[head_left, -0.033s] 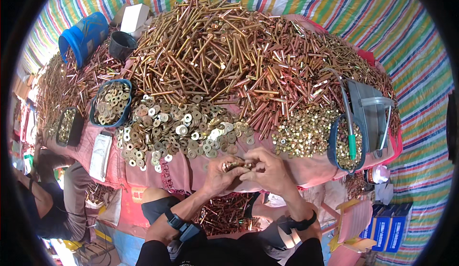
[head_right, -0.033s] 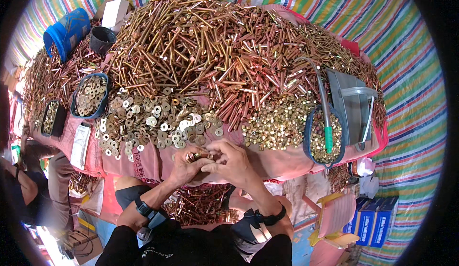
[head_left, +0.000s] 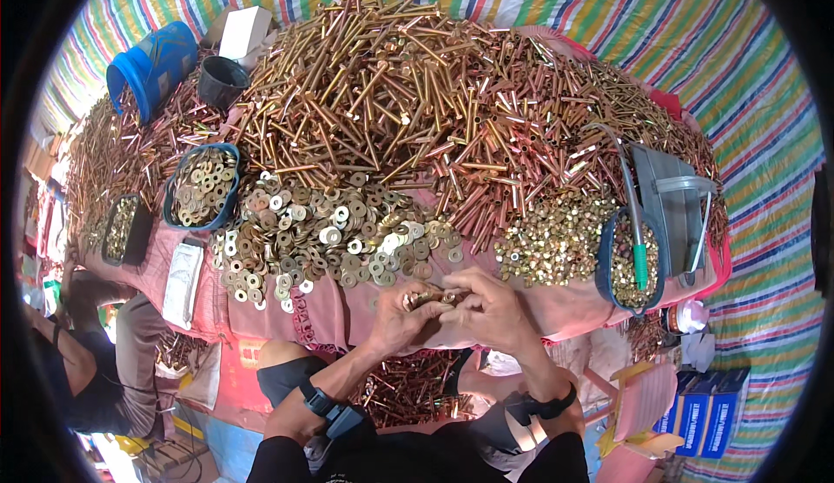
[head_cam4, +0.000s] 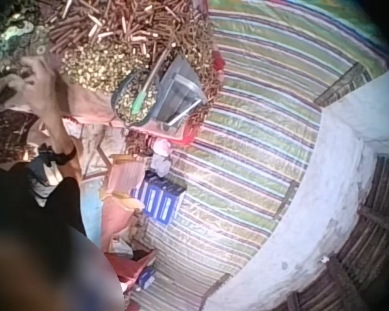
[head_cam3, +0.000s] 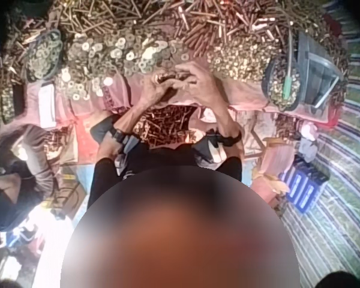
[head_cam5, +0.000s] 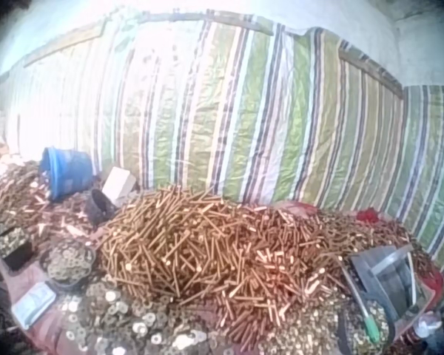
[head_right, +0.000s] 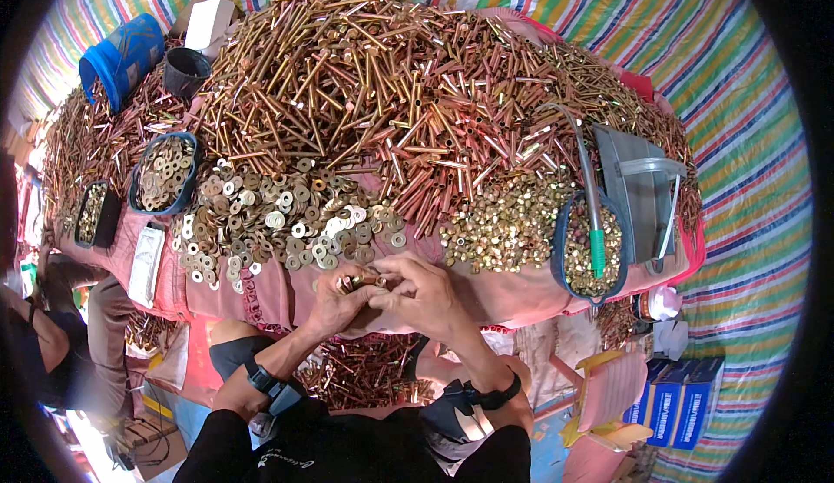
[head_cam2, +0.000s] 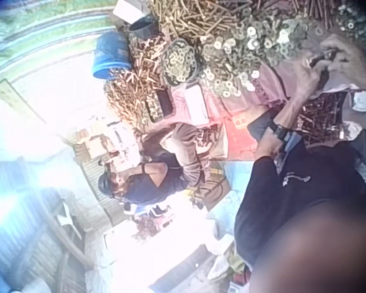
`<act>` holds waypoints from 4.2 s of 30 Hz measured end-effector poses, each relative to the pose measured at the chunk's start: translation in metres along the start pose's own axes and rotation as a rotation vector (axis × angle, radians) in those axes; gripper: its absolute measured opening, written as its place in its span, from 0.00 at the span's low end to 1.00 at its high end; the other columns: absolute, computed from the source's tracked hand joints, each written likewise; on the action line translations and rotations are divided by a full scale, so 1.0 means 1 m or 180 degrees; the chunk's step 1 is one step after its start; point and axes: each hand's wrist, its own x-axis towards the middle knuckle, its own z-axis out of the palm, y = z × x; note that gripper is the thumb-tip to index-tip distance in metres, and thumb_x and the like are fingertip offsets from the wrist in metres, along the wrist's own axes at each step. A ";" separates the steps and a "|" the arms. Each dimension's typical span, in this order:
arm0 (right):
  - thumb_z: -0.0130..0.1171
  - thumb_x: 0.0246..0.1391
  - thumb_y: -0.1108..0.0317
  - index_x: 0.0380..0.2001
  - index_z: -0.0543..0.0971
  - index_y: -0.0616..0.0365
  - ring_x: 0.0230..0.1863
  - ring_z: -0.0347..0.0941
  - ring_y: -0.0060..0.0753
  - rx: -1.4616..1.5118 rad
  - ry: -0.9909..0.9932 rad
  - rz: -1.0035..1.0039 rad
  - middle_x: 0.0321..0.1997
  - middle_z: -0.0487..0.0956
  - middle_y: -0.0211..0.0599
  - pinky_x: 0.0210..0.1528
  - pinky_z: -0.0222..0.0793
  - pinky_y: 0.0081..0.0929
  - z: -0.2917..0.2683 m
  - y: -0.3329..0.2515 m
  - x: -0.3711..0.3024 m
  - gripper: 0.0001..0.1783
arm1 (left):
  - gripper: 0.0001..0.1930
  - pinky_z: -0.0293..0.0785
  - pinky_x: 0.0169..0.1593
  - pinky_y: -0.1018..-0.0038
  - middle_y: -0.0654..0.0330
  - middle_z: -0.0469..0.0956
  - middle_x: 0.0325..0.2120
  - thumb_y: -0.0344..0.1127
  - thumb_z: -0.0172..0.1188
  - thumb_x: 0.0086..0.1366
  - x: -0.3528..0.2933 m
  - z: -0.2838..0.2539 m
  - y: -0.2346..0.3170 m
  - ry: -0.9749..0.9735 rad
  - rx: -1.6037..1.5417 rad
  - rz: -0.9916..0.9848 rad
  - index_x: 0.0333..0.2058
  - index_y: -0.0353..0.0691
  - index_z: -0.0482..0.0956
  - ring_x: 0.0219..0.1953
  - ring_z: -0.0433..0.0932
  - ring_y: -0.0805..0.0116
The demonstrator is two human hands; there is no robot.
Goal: The person picks up and slides a metal washer onto a thin metal rod, then sets the assembly into a pile on the table before repeating the process with another rod and washer.
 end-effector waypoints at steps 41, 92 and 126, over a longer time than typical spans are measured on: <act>0.67 0.67 0.61 0.42 0.85 0.62 0.24 0.79 0.20 0.0958 0.0416 0.1384 0.32 0.85 0.32 0.23 0.72 0.18 -0.020 0.048 0.034 0.13 | 0.16 0.79 0.56 0.72 0.53 0.87 0.51 0.26 0.66 0.71 0.011 0.002 0.009 0.0261 0.0126 -0.0257 0.56 0.35 0.84 0.52 0.83 0.70; 0.73 0.56 0.66 0.39 0.84 0.59 0.38 0.85 0.49 -0.1504 0.1249 0.1212 0.41 0.86 0.52 0.43 0.79 0.43 -0.027 0.066 0.036 0.12 | 0.26 0.75 0.58 0.63 0.50 0.83 0.49 0.29 0.62 0.72 0.008 0.001 0.018 0.0101 0.0961 0.0782 0.68 0.40 0.73 0.51 0.81 0.56; 0.66 0.61 0.74 0.53 0.80 0.61 0.42 0.83 0.47 -0.1439 0.0397 -0.1361 0.43 0.83 0.44 0.40 0.81 0.39 0.025 0.000 0.020 0.17 | 0.35 0.66 0.69 0.60 0.44 0.75 0.61 0.24 0.57 0.64 0.004 0.002 0.000 0.0165 0.0604 0.0844 0.71 0.37 0.68 0.64 0.73 0.46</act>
